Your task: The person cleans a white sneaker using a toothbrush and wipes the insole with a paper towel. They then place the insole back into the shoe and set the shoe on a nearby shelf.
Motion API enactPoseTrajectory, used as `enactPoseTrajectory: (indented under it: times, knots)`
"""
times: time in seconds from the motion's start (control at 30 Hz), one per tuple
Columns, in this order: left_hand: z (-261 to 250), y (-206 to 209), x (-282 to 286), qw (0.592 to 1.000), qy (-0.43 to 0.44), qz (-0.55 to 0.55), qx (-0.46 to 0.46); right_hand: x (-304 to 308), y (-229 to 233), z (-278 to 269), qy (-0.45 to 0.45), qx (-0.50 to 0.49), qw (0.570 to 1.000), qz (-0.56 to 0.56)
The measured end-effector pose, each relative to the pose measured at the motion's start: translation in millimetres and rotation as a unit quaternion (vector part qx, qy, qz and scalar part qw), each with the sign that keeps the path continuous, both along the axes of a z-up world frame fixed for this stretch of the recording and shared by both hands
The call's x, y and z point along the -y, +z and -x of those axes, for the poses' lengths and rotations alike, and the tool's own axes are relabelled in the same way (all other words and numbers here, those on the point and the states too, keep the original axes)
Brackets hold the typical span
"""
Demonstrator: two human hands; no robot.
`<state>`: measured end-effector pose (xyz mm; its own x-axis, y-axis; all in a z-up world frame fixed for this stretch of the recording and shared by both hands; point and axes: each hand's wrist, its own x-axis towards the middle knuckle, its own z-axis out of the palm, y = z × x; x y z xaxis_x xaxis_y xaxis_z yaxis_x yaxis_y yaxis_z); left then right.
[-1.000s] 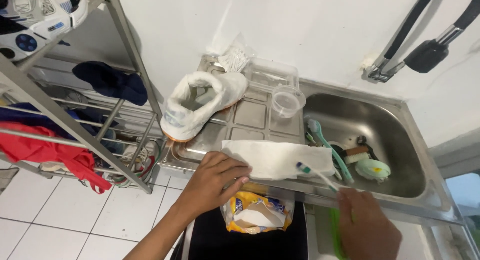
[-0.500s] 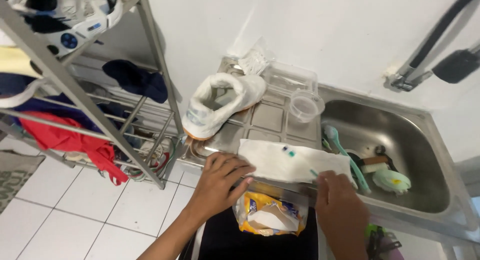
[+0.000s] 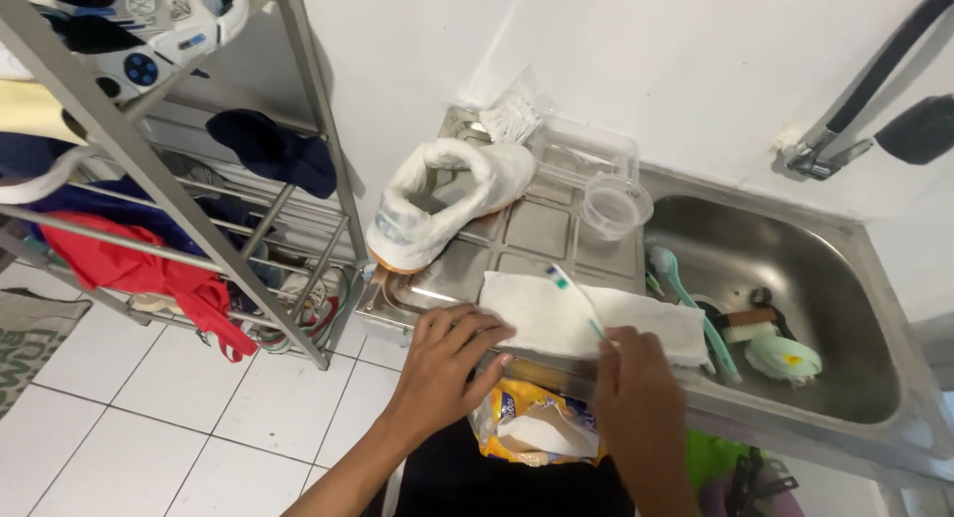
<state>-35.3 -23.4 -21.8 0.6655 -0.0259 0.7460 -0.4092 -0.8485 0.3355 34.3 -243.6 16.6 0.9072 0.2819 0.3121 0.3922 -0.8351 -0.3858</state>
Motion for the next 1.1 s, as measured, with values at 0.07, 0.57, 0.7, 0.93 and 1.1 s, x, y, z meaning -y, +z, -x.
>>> enactPoseTrajectory:
  times: [0.07, 0.57, 0.7, 0.93, 1.1]
  knots:
    - [0, -2, 0, 1.000, -0.006, -0.001, -0.002, -5, -9, 13, 0.037, 0.013, 0.999, -0.034]
    - [-7, 35, -24, 0.985, -0.011, 0.167, 0.037, -11, -5, 21, 0.065, 0.012, 0.997, -0.035]
    - [-20, 43, -29, 0.976, -0.074, 0.153, -0.137, 9, -4, 22, 0.040, 0.094, 0.995, -0.023]
    - [-55, 69, -25, 0.916, -0.172, 0.025, -0.362, 4, -37, 42, 0.085, -0.005, 0.996, 0.033]
    - [-55, 78, -26, 0.908, -0.170, 0.020, -0.383, 8, -13, 43, 0.167, -0.051, 0.979, -0.108]
